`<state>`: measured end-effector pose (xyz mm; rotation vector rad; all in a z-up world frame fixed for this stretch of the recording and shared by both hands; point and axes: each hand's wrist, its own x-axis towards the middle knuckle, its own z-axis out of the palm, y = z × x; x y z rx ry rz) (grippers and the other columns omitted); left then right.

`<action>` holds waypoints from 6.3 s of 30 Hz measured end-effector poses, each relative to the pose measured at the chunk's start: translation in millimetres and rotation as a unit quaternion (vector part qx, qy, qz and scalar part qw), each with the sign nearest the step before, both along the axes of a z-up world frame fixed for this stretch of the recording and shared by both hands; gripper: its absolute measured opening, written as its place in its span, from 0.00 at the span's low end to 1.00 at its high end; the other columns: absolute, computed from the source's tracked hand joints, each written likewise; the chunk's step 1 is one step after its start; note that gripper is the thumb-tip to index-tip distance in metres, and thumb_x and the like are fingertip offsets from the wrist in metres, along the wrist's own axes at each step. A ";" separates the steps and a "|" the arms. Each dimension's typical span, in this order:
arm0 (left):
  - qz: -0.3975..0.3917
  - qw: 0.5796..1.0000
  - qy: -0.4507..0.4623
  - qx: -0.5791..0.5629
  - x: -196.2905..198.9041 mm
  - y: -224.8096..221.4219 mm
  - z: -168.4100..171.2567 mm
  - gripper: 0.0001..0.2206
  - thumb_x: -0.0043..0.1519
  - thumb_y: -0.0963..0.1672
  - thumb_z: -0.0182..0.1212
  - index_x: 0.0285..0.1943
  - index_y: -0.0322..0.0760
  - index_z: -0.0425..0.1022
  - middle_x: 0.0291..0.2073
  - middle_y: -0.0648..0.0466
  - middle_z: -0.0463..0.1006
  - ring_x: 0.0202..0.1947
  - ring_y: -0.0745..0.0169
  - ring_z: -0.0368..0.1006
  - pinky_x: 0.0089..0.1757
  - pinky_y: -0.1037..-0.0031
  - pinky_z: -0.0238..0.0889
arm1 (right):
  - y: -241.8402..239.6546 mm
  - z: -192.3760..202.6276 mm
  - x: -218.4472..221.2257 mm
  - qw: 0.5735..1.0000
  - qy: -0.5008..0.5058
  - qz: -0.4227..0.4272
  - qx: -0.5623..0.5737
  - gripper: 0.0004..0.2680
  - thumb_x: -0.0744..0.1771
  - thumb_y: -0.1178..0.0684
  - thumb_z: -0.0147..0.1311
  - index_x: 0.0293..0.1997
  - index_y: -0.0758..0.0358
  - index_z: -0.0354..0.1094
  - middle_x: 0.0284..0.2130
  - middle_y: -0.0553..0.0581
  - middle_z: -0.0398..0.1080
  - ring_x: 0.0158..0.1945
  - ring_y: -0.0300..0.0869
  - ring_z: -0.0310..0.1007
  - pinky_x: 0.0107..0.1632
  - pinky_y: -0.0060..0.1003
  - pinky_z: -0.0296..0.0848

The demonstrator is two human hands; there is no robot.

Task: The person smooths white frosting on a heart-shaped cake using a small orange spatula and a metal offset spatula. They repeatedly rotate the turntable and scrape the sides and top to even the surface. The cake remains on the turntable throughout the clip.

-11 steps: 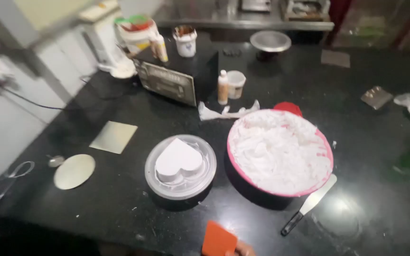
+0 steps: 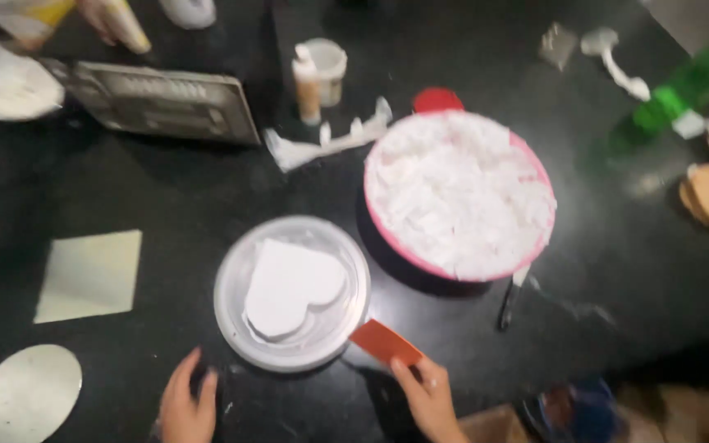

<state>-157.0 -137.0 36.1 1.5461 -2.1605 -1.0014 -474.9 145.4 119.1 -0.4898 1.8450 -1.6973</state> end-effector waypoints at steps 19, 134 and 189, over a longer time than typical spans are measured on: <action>0.234 0.801 0.378 0.400 -75.2 34.1 85.7 0.19 0.69 0.44 0.48 0.69 0.33 0.61 0.51 0.46 0.72 0.52 0.42 0.75 0.52 0.50 0.70 | -83.3 59.0 -15.3 0.980 0.188 0.058 0.019 0.11 0.67 0.65 0.52 0.54 0.66 0.75 0.44 0.58 0.81 0.47 0.40 0.81 0.51 0.33 0.76; 0.115 0.739 0.358 0.559 -95.9 88.7 91.9 0.19 0.67 0.48 0.50 0.63 0.33 0.65 0.60 0.37 0.75 0.58 0.43 0.74 0.55 0.57 0.66 | 9.5 27.2 -129.1 0.894 0.411 -0.175 0.034 0.15 0.69 0.67 0.48 0.65 0.66 0.68 0.58 0.63 0.74 0.61 0.46 0.76 0.64 0.40 0.71; 0.175 0.720 0.424 0.522 -83.7 68.5 82.1 0.08 0.69 0.46 0.51 0.51 0.40 0.65 0.52 0.42 0.76 0.57 0.43 0.74 0.57 0.55 0.67 | -107.8 57.3 12.4 0.983 0.165 0.076 -0.031 0.14 0.69 0.60 0.54 0.62 0.69 0.69 0.49 0.61 0.78 0.53 0.38 0.76 0.56 0.33 0.73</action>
